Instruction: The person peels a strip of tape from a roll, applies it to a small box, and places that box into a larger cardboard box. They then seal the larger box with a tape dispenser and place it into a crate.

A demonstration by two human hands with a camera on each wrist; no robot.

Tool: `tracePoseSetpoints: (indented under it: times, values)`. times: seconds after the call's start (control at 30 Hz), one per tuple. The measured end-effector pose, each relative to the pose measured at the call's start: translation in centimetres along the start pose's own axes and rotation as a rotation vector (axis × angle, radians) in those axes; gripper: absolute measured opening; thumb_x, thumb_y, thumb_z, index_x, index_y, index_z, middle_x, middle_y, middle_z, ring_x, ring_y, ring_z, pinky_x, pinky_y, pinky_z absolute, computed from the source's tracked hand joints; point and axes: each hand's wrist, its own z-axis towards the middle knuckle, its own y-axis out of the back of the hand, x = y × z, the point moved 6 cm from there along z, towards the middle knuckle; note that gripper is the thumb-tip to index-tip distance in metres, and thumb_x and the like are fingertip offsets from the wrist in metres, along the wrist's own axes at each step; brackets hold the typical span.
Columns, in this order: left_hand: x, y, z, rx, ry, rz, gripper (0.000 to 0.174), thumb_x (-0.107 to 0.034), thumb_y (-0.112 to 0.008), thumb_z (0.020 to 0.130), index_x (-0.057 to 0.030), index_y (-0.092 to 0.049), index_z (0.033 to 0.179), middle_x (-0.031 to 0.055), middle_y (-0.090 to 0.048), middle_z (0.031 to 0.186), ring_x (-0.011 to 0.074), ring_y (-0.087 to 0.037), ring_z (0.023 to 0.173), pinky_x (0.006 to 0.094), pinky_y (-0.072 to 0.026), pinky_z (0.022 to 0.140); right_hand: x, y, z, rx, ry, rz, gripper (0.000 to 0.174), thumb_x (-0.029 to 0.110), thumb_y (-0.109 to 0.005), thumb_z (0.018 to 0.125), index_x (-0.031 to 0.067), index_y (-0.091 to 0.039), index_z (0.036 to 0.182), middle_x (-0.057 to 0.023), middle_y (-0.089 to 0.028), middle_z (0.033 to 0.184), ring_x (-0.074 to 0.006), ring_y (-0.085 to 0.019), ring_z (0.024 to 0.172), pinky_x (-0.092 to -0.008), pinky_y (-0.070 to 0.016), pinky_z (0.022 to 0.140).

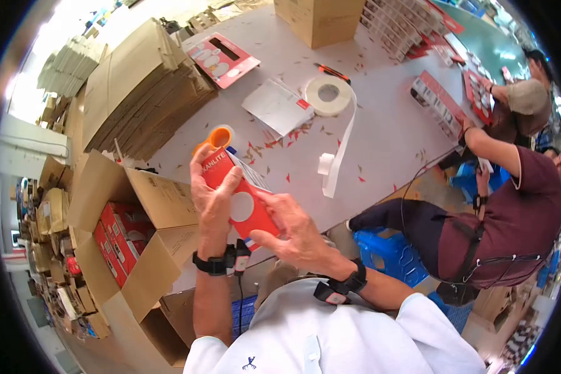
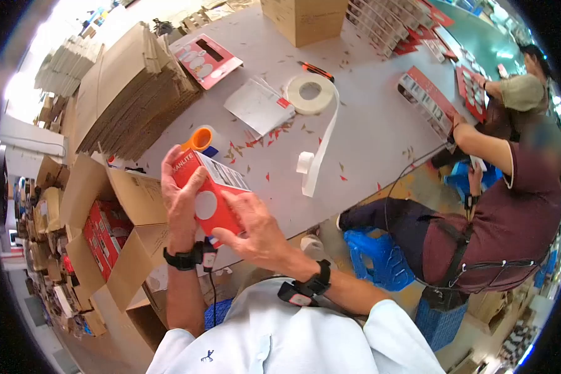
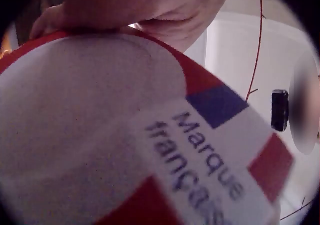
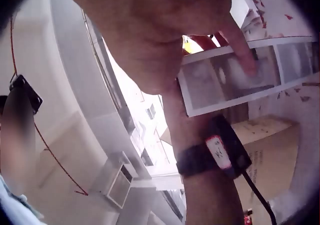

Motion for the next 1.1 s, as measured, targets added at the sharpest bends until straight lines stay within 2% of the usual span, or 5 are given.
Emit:
tracePoseSetpoints:
  times: [0.23, 0.47, 0.67, 0.87, 1.1]
  values:
    - [0.1, 1.6, 2.1, 0.143, -0.009, 0.192, 0.075, -0.010, -0.075, 0.088, -0.0106, -0.039, 0.154, 0.0085, -0.053, 0.139, 0.0173, -0.056, 0.120, 0.0329, -0.0497, 0.102, -2.0, 0.9, 0.8, 0.031, -0.097, 0.243, 0.058, 0.030, -0.073, 0.095, 0.0032, -0.053, 0.142, -0.0121, -0.061, 0.121, -0.0218, -0.061, 0.106, -0.0353, -0.0540, 0.091]
    - [-5.3, 0.9, 0.1, -0.074, -0.448, 0.985, 0.076, -0.014, -0.074, 0.088, -0.0092, -0.039, 0.155, 0.0149, -0.053, 0.143, 0.0246, -0.058, 0.122, 0.0389, -0.0462, 0.109, -23.2, 11.6, -5.0, -0.345, -0.569, 0.160, 0.020, 0.019, -0.068, 0.096, 0.0015, -0.069, 0.107, -0.0031, -0.070, 0.081, -0.0092, -0.064, 0.071, -0.0269, -0.0545, 0.066]
    - [-9.4, -5.9, -11.3, 0.383, -0.510, 0.356, 0.017, -0.007, -0.070, 0.086, -0.0028, -0.068, 0.103, 0.0095, -0.069, 0.102, 0.0218, -0.064, 0.088, 0.0352, -0.0516, 0.081, -28.0, 13.7, -6.3, -0.282, -0.965, 0.308, 0.029, 0.028, -0.070, 0.095, 0.0002, -0.069, 0.102, -0.0041, -0.067, 0.077, -0.0115, -0.062, 0.060, -0.0264, -0.0493, 0.051]
    - [15.3, -13.4, -9.2, 0.375, 0.029, 0.492, 0.040, -0.005, -0.075, 0.080, -0.0041, -0.067, 0.119, 0.0112, -0.069, 0.116, 0.0257, -0.064, 0.105, 0.0360, -0.0508, 0.085, -30.9, 12.1, -4.5, -0.206, -1.092, 0.516, 0.028, 0.032, -0.073, 0.093, 0.0044, -0.066, 0.089, -0.0007, -0.058, 0.066, -0.0085, -0.052, 0.049, -0.0231, -0.0375, 0.043]
    - [17.1, -17.9, -6.3, 0.271, 0.029, 0.381, 0.062, -0.012, -0.081, 0.079, -0.0026, -0.057, 0.135, 0.0141, -0.063, 0.128, 0.0293, -0.060, 0.117, 0.0410, -0.0462, 0.102, -24.4, 13.9, -1.2, -0.289, -0.893, 0.686, 0.018, 0.020, -0.072, 0.092, 0.0092, -0.065, 0.080, 0.0071, -0.049, 0.060, -0.0029, -0.034, 0.046, -0.0227, -0.0234, 0.042]
